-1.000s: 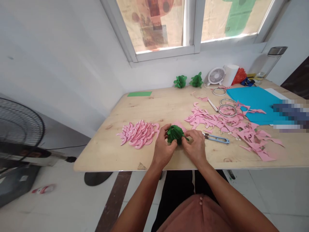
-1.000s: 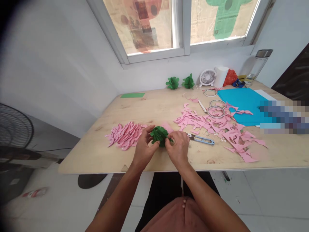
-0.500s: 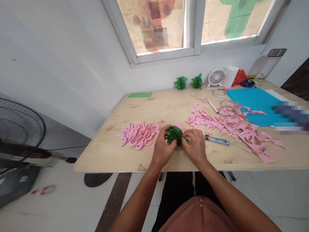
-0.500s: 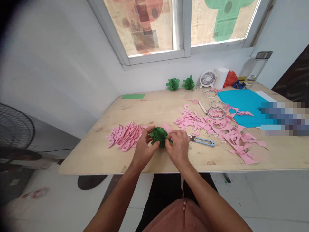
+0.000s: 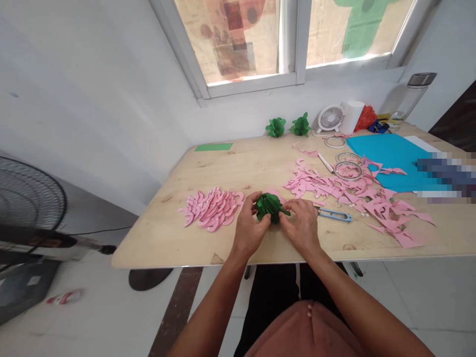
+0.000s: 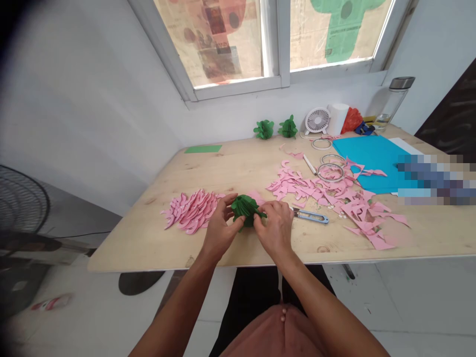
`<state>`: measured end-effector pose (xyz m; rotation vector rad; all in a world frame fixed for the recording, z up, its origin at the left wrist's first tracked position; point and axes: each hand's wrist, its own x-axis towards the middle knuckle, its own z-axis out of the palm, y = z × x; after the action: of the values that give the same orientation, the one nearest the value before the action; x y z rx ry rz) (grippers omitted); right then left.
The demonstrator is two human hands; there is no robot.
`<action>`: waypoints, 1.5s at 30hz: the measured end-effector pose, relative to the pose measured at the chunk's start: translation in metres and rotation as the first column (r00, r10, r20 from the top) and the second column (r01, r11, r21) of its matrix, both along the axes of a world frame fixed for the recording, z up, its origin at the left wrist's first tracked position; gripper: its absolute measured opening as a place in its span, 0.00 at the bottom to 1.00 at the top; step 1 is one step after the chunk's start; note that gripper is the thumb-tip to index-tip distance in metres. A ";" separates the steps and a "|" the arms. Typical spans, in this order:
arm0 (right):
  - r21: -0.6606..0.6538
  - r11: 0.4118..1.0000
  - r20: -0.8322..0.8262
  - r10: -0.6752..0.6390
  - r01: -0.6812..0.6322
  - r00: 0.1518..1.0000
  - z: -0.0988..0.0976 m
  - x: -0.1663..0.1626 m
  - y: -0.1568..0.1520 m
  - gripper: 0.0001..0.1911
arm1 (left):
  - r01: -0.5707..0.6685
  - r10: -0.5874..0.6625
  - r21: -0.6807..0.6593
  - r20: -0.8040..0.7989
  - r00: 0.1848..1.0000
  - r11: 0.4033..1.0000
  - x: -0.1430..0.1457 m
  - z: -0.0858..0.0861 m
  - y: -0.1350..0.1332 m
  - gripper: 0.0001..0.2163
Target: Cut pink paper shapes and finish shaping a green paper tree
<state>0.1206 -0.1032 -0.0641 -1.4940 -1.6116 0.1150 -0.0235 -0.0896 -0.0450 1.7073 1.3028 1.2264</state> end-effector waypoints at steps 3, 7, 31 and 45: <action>-0.002 1.000 -0.001 -0.004 0.004 1.000 0.000 0.002 -0.001 0.01 | 0.003 -0.003 0.002 -0.007 1.000 1.000 0.000 -0.001 0.001 0.24; 0.004 1.000 -0.011 -0.004 0.004 1.000 0.001 0.005 -0.001 0.02 | 0.006 -0.006 0.004 -0.007 1.000 1.000 0.000 -0.002 0.002 0.24; 0.003 1.000 -0.056 0.002 -0.001 0.998 0.001 0.005 0.004 0.02 | 0.005 -0.005 0.007 0.006 1.000 1.000 0.000 -0.001 0.002 0.23; -0.033 0.999 -0.075 0.014 -0.016 0.997 0.005 0.002 0.005 0.03 | 0.006 -0.006 -0.005 0.003 1.000 1.000 0.001 0.000 0.002 0.24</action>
<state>0.1229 -0.0980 -0.0592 -1.4857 -1.5682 0.2047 -0.0226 -0.0880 -0.0448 1.7045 1.2969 1.2211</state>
